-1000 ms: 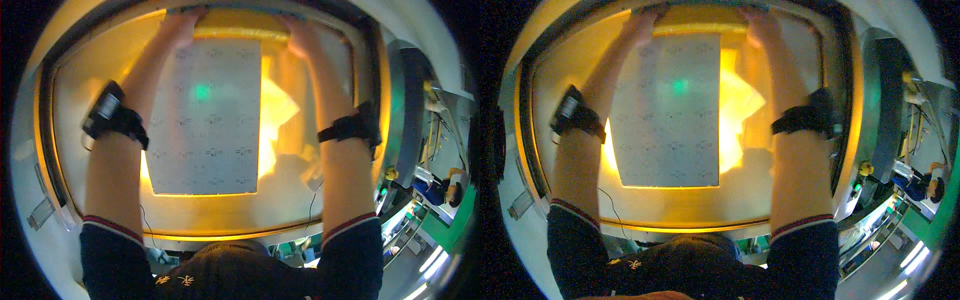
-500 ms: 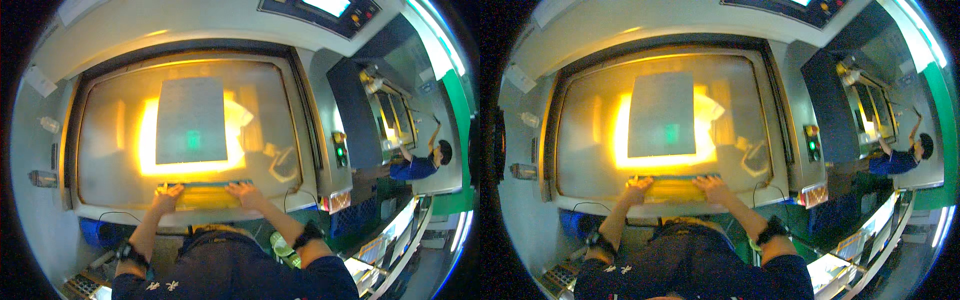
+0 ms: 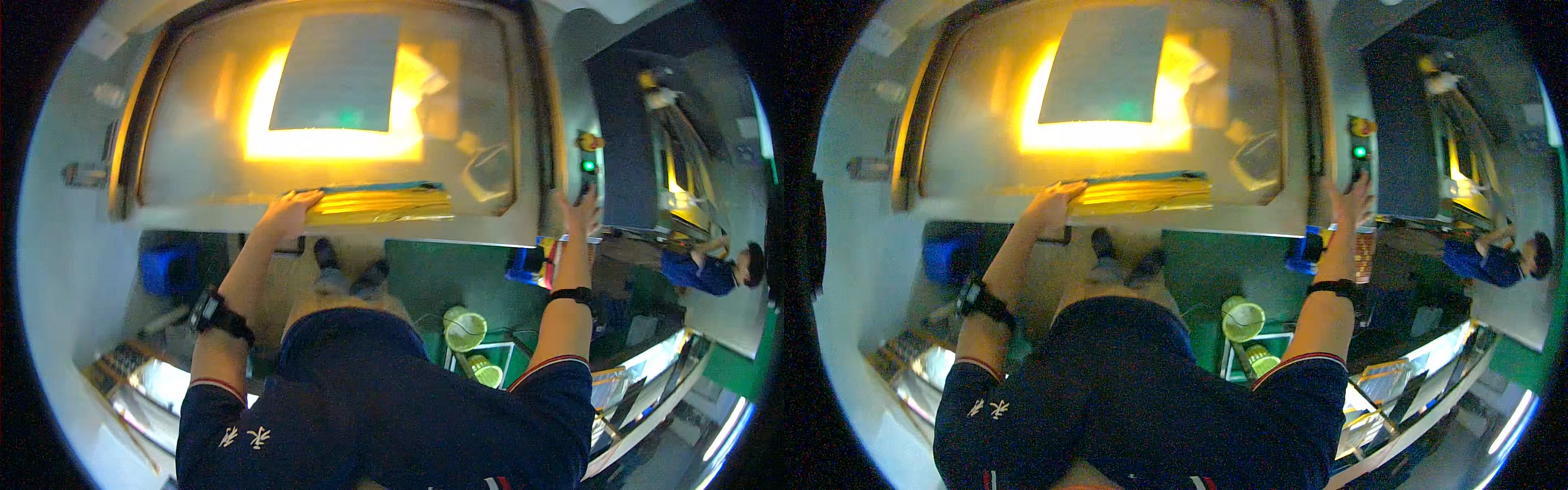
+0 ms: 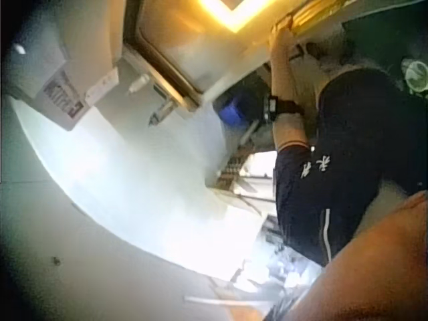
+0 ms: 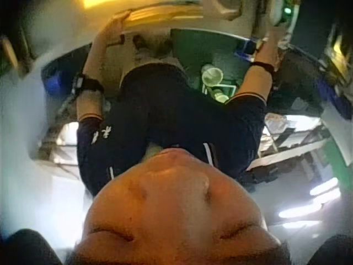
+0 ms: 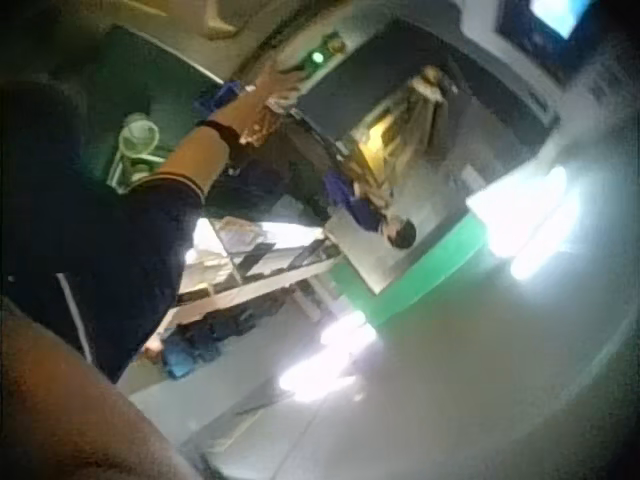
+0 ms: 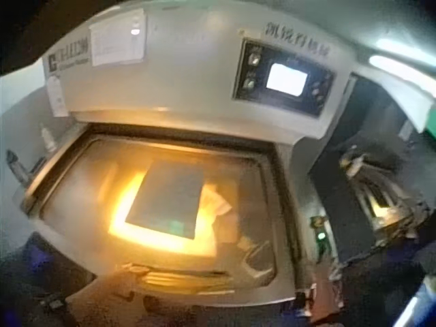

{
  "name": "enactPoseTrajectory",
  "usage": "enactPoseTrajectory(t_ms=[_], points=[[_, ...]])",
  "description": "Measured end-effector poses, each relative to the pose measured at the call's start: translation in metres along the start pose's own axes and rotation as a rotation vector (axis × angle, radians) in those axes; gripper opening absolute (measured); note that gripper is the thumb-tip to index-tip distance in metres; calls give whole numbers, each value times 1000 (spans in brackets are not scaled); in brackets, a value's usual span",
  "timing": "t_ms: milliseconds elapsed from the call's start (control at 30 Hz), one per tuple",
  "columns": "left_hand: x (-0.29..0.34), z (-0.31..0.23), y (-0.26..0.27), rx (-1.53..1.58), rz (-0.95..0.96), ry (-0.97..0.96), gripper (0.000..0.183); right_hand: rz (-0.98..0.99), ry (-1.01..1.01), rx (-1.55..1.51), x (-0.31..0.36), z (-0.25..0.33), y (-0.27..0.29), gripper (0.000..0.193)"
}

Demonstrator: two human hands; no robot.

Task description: Placing industrial plates into an LED exposure machine, flattening them with a squeegee, and removing them after processing.

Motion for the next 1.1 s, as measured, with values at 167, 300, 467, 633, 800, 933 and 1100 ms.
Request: enactPoseTrajectory(t_ms=[167,300,467,633,800,933,1100], points=[[13,-15,20,-3,57,143,72,-55,68,-91,-14,31,-7,119],[-7,2,18,82,17,-43,69,-47,156,-53,-65,9,-25,129],[-3,1,11,23,47,-75,67,211,247,-35,-89,3,-21,116],[21,1,6,-48,38,48,68,-177,182,51,-4,30,-48,96],[33,42,7,-199,50,11,76,-96,538,-35,200,-35,-143,79],[1,101,45,-169,52,-62,83,746,349,-18,402,-174,-228,83],[-102,221,110,-129,-142,-106,74,1159,-278,129,557,-246,-196,75]])
Point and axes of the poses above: each hand's wrist, its own x-axis away from the middle knuckle, its own y-axis out of the back of the hand, z = x × y, the point moved 1 cm from there along -x, towards the middle knuckle, and after that the axes turned 13 degrees about -y, right-handed, at the moved point
